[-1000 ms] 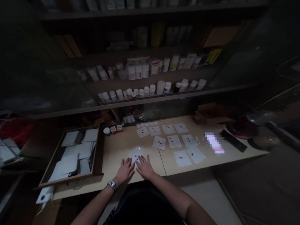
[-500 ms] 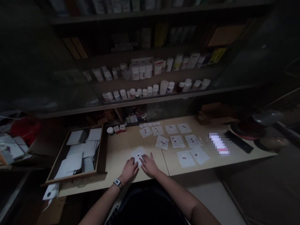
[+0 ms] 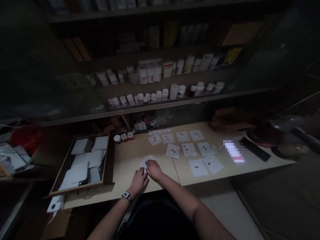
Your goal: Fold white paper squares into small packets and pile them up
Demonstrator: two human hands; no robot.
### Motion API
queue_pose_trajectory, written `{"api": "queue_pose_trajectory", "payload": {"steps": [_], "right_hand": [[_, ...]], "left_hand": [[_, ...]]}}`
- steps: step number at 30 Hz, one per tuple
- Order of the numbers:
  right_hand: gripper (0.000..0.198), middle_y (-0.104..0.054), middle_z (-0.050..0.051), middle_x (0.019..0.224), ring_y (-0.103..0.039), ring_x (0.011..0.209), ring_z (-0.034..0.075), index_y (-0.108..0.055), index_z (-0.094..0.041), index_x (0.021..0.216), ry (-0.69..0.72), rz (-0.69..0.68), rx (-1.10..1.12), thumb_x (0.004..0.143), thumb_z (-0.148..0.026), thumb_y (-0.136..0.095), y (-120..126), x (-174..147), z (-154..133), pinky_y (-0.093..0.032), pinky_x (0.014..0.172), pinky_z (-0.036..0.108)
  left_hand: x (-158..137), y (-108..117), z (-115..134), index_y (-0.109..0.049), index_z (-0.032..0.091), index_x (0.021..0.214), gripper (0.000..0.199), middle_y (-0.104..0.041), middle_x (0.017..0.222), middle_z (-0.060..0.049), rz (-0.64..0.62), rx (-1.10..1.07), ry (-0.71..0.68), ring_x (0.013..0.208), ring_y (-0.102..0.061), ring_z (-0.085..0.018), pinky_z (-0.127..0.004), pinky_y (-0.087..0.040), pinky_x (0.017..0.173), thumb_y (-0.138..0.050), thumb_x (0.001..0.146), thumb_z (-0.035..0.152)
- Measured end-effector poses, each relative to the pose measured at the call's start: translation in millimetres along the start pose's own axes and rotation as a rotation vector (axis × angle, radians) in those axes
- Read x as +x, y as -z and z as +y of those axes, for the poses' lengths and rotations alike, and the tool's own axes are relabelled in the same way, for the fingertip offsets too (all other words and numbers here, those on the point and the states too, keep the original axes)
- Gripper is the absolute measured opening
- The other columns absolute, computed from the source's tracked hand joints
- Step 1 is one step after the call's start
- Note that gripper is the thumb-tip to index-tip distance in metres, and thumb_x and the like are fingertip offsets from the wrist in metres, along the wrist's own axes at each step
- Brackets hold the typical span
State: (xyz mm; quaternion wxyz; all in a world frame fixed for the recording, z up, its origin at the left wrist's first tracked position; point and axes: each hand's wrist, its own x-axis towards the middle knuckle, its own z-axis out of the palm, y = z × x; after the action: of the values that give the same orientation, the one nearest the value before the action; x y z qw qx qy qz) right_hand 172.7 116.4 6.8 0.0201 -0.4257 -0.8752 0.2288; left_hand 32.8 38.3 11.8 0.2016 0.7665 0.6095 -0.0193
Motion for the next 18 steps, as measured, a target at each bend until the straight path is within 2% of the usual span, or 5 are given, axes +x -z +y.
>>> {"api": "queue_pose_trajectory", "payload": {"steps": [7, 13, 16, 18], "right_hand": [[0.033, -0.057, 0.014, 0.118, -0.049, 0.109, 0.025, -0.057, -0.011, 0.118, -0.006, -0.015, -0.002, 0.091, -0.026, -0.046, -6, 0, -8, -0.036, 0.096, 0.034], [0.035, -0.057, 0.013, 0.120, -0.049, 0.109, 0.024, -0.055, -0.013, 0.124, 0.004, 0.025, 0.018, 0.092, -0.023, -0.042, -10, -6, -4, -0.035, 0.096, 0.035], [0.038, -0.057, 0.012, 0.121, -0.048, 0.110, 0.022, -0.052, -0.013, 0.127, -0.078, 0.090, 0.042, 0.091, -0.016, -0.039, -6, -7, 5, -0.034, 0.096, 0.032], [0.036, -0.059, 0.011, 0.117, -0.049, 0.108, 0.022, -0.057, -0.014, 0.121, -0.126, 0.099, 0.036, 0.090, -0.014, -0.040, -3, -10, 11, -0.035, 0.094, 0.031]], "left_hand": [[0, -2, 0, -0.054, 0.017, 0.124, 0.036, -0.042, 0.138, -0.018, 0.000, -0.003, 0.005, 0.131, -0.034, -0.030, -0.052, -0.026, 0.106, -0.049, 0.090, 0.029], [-1, -2, 0, -0.052, 0.017, 0.127, 0.039, -0.041, 0.138, -0.019, 0.010, -0.002, -0.004, 0.131, -0.034, -0.031, -0.054, -0.025, 0.106, -0.047, 0.090, 0.030], [-2, -1, -2, -0.052, 0.019, 0.126, 0.039, -0.043, 0.137, -0.017, 0.020, 0.015, -0.019, 0.131, -0.033, -0.032, -0.057, -0.023, 0.106, -0.047, 0.090, 0.032], [-3, -1, -2, -0.052, 0.020, 0.125, 0.038, -0.044, 0.136, -0.016, 0.043, 0.040, -0.034, 0.131, -0.031, -0.033, -0.060, -0.020, 0.106, -0.047, 0.089, 0.032]]}}
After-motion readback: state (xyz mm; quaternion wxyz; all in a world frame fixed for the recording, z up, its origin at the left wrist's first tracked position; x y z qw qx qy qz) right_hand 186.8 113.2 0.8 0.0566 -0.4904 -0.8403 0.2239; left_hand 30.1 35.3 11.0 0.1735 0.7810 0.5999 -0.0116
